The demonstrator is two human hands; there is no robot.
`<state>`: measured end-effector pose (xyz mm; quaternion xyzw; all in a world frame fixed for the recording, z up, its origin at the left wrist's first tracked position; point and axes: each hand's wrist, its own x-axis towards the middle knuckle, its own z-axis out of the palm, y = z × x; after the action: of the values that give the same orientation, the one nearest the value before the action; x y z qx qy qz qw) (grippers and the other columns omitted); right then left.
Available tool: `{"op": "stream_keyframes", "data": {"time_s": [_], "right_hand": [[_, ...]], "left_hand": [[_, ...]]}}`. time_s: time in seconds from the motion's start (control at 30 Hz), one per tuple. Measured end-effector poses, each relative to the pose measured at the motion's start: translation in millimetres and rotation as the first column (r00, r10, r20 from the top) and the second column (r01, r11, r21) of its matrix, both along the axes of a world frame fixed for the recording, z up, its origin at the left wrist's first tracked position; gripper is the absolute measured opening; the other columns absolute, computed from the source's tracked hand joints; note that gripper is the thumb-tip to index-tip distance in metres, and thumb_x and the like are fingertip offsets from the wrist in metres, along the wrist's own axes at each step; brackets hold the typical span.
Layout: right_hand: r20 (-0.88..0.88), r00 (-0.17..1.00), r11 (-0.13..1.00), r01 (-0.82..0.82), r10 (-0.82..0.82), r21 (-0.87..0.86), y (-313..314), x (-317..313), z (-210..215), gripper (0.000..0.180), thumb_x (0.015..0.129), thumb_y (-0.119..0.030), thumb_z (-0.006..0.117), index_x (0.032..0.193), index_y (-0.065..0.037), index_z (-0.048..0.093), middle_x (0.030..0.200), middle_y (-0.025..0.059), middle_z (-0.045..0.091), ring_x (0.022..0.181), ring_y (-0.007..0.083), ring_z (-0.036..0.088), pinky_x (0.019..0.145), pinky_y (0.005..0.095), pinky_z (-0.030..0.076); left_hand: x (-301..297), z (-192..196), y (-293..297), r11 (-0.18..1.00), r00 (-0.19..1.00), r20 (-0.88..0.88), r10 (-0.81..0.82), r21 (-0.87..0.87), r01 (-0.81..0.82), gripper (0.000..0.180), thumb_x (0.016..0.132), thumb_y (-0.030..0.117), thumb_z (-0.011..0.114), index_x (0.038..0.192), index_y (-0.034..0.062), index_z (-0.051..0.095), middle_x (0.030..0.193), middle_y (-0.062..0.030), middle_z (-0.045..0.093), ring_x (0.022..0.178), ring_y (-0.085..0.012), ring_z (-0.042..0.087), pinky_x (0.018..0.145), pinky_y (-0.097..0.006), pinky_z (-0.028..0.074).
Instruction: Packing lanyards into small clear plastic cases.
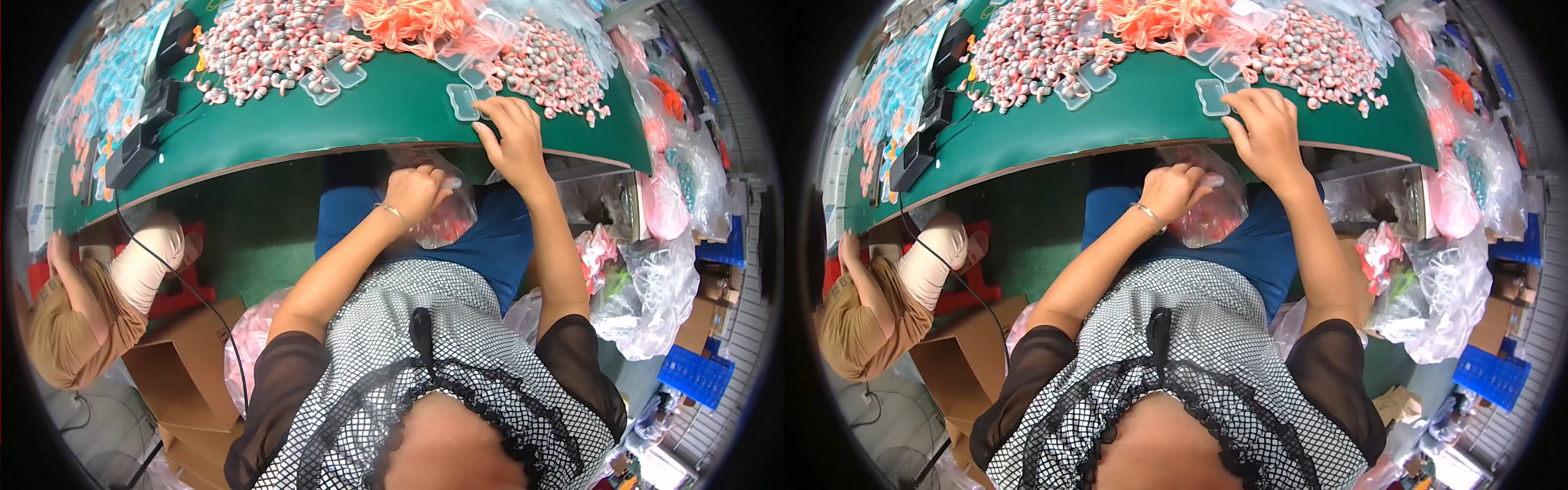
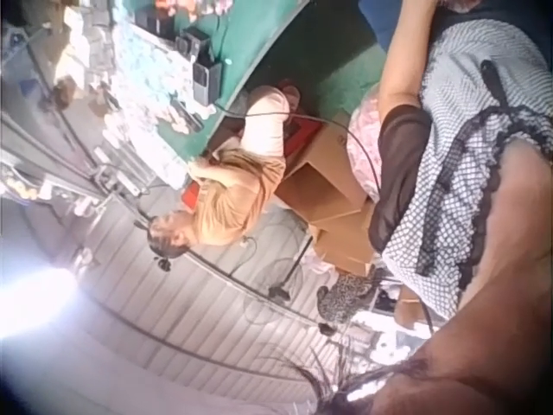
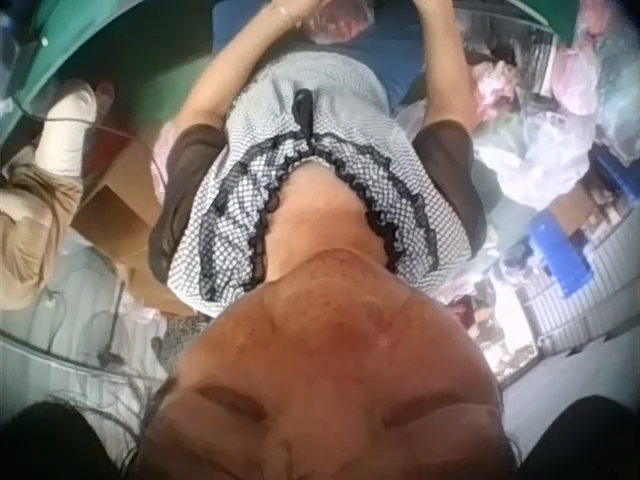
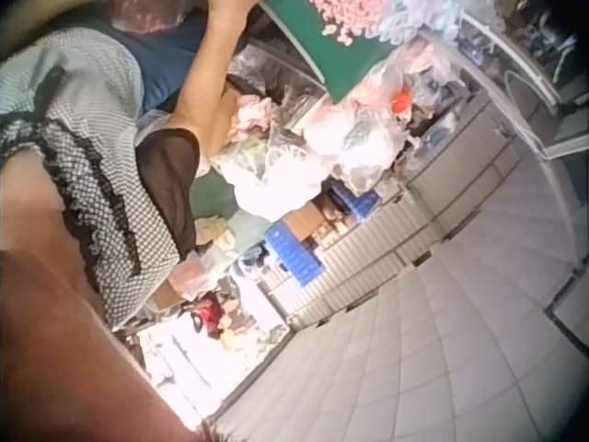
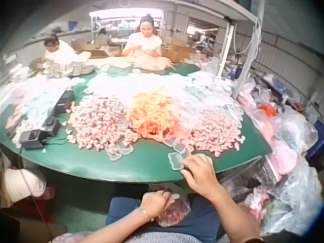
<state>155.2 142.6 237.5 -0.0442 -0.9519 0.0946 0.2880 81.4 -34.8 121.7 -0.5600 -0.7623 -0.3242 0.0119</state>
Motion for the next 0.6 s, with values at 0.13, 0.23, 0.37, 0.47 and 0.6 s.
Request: {"op": "stream_keyframes", "data": {"time_s": [0.13,0.23,0.37,0.47,0.6], "right_hand": [[-0.021,1.000,1.000,-0.002,0.002,-0.004,1,1,-4,0.028,0.082,-0.013,0.072,0.109,-0.011,0.068,0.103,0.0047,0.066,0.102,0.0258,0.059,0.088,0.0403,0.043],[-0.053,0.998,0.998,-0.036,0.034,-0.047,4,0,-10,0.029,0.081,-0.012,0.072,0.110,-0.011,0.068,0.104,0.0050,0.066,0.101,0.0262,0.060,0.086,0.0400,0.044],[-0.073,0.994,0.994,-0.081,0.075,-0.076,3,-4,-11,0.022,0.083,-0.007,0.069,0.105,-0.010,0.068,0.099,0.0052,0.066,0.096,0.0267,0.061,0.084,0.0396,0.045],[-0.090,0.993,0.992,-0.091,0.083,-0.086,0,-7,-13,0.021,0.082,-0.004,0.068,0.102,-0.010,0.069,0.095,0.0046,0.067,0.094,0.0264,0.061,0.085,0.0394,0.045],[-0.119,0.987,0.991,-0.118,0.110,-0.058,-7,-12,-8,0.024,0.080,0.000,0.069,0.102,-0.010,0.069,0.093,0.0055,0.067,0.092,0.0257,0.062,0.085,0.0381,0.044]], "left_hand": [[0,-16,6,0.974,0.991,0.133,0.002,-0.223,0.028,0.024,0.086,0.029,0.069,0.100,0.0094,0.070,0.091,-0.0125,0.070,0.082,-0.0315,0.069,0.070,-0.044,0.056],[-12,8,-10,0.998,0.985,0.171,-0.019,-0.062,0.030,0.020,0.086,0.022,0.069,0.101,0.0090,0.071,0.091,-0.0120,0.069,0.080,-0.0326,0.068,0.070,-0.042,0.056],[-28,75,-38,0.977,0.945,0.316,-0.079,0.212,0.011,0.014,0.085,0.004,0.071,0.098,0.0039,0.072,0.085,-0.0103,0.067,0.071,-0.0246,0.066,0.062,-0.033,0.052],[-47,109,-48,0.958,0.981,0.179,0.081,0.258,-0.126,0.017,0.084,0.004,0.072,0.101,0.0035,0.071,0.085,-0.0102,0.067,0.068,-0.0218,0.064,0.061,-0.031,0.051],[-91,105,-51,0.895,0.901,-0.030,0.434,0.127,-0.427,0.030,0.082,0.010,0.073,0.111,0.0084,0.067,0.102,-0.0106,0.064,0.094,-0.0312,0.062,0.079,-0.042,0.052]]}}
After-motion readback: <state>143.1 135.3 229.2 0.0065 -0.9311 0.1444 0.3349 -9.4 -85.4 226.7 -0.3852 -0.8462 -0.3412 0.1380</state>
